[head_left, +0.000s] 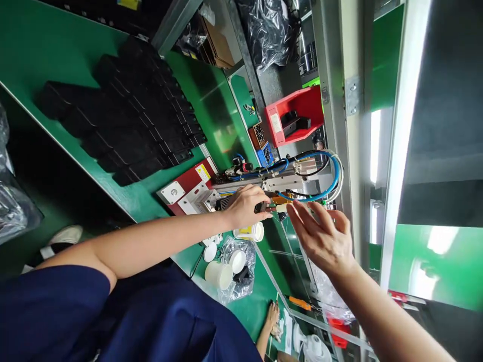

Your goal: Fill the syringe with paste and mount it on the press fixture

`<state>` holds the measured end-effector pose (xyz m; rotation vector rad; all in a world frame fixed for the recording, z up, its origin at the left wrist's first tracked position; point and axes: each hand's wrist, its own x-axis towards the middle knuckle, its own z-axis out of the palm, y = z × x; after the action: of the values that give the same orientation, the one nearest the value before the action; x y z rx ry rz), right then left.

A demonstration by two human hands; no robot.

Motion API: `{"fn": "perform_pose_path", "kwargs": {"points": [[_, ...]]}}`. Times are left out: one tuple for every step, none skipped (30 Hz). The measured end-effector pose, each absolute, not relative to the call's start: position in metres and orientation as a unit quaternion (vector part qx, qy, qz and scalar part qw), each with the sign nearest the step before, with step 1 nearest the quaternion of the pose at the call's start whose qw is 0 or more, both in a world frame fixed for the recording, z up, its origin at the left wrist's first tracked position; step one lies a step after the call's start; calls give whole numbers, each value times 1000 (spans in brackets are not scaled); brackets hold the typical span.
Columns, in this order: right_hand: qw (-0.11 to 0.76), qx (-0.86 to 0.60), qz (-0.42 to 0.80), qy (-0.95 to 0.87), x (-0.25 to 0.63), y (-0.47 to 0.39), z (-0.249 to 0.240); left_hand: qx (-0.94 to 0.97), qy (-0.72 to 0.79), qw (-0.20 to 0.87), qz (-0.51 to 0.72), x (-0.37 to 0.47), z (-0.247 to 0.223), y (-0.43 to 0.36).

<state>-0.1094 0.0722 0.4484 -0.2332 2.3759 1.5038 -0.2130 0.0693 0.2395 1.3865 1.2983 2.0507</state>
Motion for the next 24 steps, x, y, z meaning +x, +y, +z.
{"fn": "perform_pose_path", "kwargs": {"points": [[189,-100,533,819,-116,75,446,487,456,174,725,-212,241,71],[217,-111,535,809,-122,78,444,487,454,175,725,-211,243,72],[237,-118,535,802,-127,81,442,487,454,178,725,-210,245,73],[252,-122,535,797,-131,82,440,487,456,182,723,-209,246,74],[259,-124,538,793,-134,83,439,487,459,186,719,-209,248,74],[263,-127,542,788,-137,84,438,487,462,190,716,-208,250,75],[265,-128,548,783,-139,84,437,488,465,194,713,-208,250,75],[268,-129,553,778,-141,84,436,488,468,198,709,-207,251,75],[272,-128,556,775,-142,84,436,488,470,201,707,-207,251,76],[277,-127,558,772,-144,83,435,490,471,204,705,-206,251,76],[282,-126,558,770,-144,83,434,490,472,207,703,-206,250,77],[287,-125,558,768,-145,82,433,491,472,208,702,-205,250,77],[289,-126,560,766,-146,82,431,492,473,210,700,-205,249,78],[294,-128,563,762,-146,82,430,496,474,210,697,-206,249,78],[301,-130,566,756,-147,82,428,500,476,209,693,-206,249,78],[312,-132,567,751,-148,83,427,505,477,208,688,-207,249,78],[324,-133,564,748,-150,84,425,510,480,207,683,-208,249,78],[338,-129,557,748,-152,85,424,515,481,206,679,-208,249,78],[353,-119,546,751,-154,86,423,517,483,205,676,-209,250,78],[368,-104,531,757,-157,87,422,519,484,206,674,-209,250,78],[381,-82,513,765,-161,89,421,519,486,206,672,-209,250,78],[399,-56,493,771,-165,90,420,520,487,206,671,-209,250,79],[419,-29,474,774,-170,91,419,521,487,205,670,-209,250,79],[441,0,457,772,-175,93,418,522,487,205,670,-209,249,79]]}}
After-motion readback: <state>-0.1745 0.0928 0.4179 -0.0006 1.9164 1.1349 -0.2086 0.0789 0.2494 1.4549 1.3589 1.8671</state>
